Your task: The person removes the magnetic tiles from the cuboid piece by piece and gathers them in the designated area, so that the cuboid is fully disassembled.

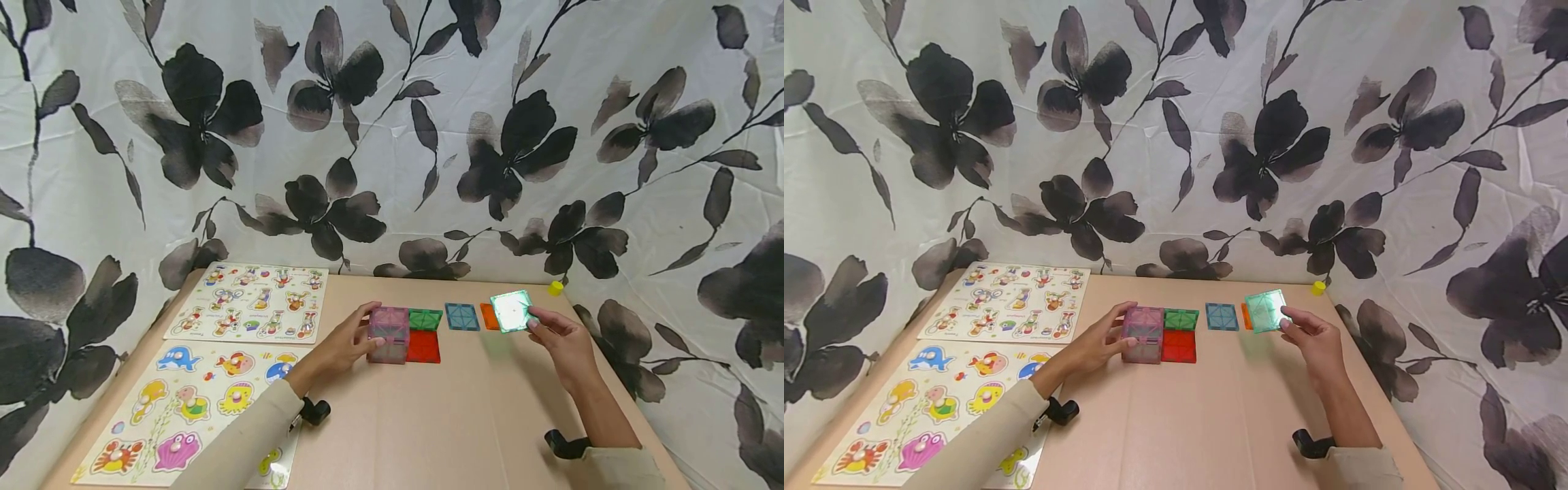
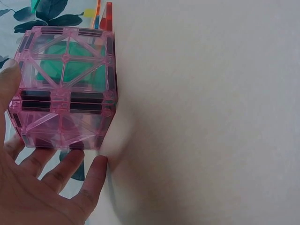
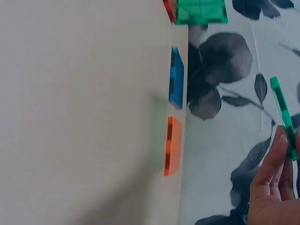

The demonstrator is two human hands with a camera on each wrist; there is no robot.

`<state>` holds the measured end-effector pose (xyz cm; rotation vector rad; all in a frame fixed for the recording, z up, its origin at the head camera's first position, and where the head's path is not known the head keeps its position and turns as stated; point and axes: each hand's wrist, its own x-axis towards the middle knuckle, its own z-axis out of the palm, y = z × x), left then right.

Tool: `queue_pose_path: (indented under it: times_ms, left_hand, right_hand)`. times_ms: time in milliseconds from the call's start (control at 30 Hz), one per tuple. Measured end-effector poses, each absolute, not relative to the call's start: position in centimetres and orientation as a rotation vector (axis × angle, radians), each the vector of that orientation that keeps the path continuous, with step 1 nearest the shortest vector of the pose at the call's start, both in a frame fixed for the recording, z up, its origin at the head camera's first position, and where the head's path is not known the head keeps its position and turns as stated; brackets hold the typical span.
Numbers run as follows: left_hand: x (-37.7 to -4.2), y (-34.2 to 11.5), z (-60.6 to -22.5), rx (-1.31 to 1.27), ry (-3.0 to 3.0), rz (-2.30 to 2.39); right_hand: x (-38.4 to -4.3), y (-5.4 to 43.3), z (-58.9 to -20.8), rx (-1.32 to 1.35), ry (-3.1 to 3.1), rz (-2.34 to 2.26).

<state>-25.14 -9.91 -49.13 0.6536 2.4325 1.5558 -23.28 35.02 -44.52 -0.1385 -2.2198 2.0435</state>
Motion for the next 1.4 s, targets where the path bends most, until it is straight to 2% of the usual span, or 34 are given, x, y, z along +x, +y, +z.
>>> queue_pose_path:
  times_ms: [567,1033,1400]
  left_hand:
    - [-25.1,-10.0,-49.1,0.657,2.425,1.565]
    - [-25.2,-9.9,-49.1,0.648,2.416,1.580]
    - [-25.2,-10.0,-49.0,0.663,2.433,1.571]
  right_hand:
    - [-27.2,38.4,-46.0,-0.607,-1.889,2.283]
    - [-29.0,40.9,-48.8,-0.884,-1.965,2.138]
    - [-29.5,41.7,-49.4,-0.909,-2.177,2.000]
